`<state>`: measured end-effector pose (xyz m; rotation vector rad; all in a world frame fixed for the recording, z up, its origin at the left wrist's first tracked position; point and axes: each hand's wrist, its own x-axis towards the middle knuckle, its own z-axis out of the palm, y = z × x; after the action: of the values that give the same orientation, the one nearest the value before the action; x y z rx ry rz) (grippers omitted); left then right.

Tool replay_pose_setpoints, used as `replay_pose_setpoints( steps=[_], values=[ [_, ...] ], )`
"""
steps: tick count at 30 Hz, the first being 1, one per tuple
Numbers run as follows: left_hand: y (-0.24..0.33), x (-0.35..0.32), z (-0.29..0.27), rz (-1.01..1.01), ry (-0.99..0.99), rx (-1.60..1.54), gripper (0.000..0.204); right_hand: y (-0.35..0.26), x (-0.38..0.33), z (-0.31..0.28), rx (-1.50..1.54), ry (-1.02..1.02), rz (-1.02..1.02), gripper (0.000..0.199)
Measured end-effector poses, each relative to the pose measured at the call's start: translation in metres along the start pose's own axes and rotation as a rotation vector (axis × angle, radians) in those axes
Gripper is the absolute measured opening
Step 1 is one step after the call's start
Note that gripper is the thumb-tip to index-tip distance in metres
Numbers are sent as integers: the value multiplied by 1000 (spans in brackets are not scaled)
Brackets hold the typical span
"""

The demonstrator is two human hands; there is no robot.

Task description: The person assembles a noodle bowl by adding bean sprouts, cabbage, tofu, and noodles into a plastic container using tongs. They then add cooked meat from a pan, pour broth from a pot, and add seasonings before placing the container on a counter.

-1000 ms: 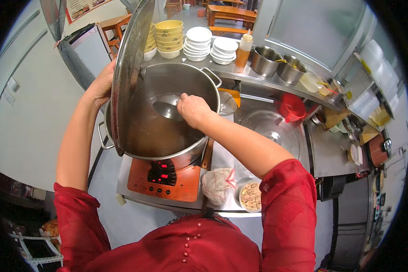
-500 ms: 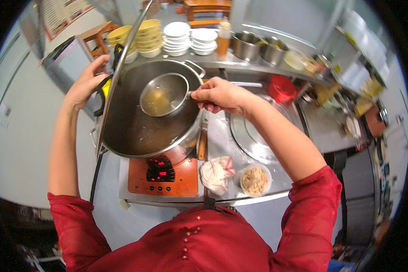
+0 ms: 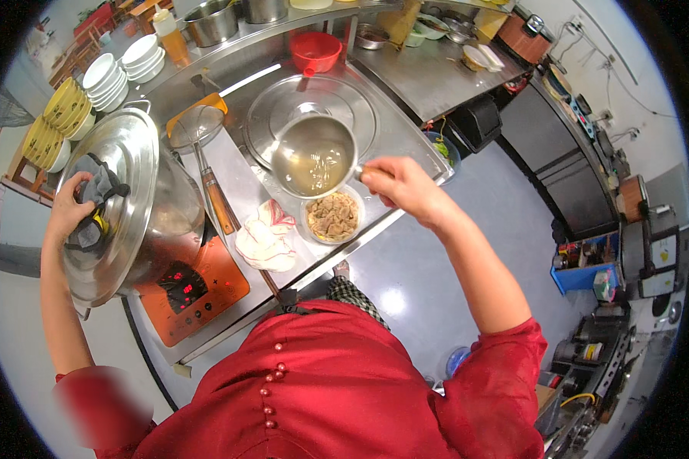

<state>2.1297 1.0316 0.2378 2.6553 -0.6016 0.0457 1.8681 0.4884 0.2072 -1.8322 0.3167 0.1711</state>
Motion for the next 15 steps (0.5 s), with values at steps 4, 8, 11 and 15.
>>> replay_pose_setpoints(
  steps=[4, 8, 11, 15],
  values=[
    [-14, 6, 4, -25, -74, -132, 50, 67, -20, -4, -13, 143, 128, 38],
    [-29, 7, 7, 39, -106, -174, 56, 113, -29, -6, -142, 233, 153, 40],
    [-35, 4, 6, 43, -145, -174, 59, 129, -30, -10, -237, 290, 152, 40],
    [-35, 0, 0, 28, -213, -194, 63, 135, -31, -13, -343, 330, 93, 40]
  ],
)
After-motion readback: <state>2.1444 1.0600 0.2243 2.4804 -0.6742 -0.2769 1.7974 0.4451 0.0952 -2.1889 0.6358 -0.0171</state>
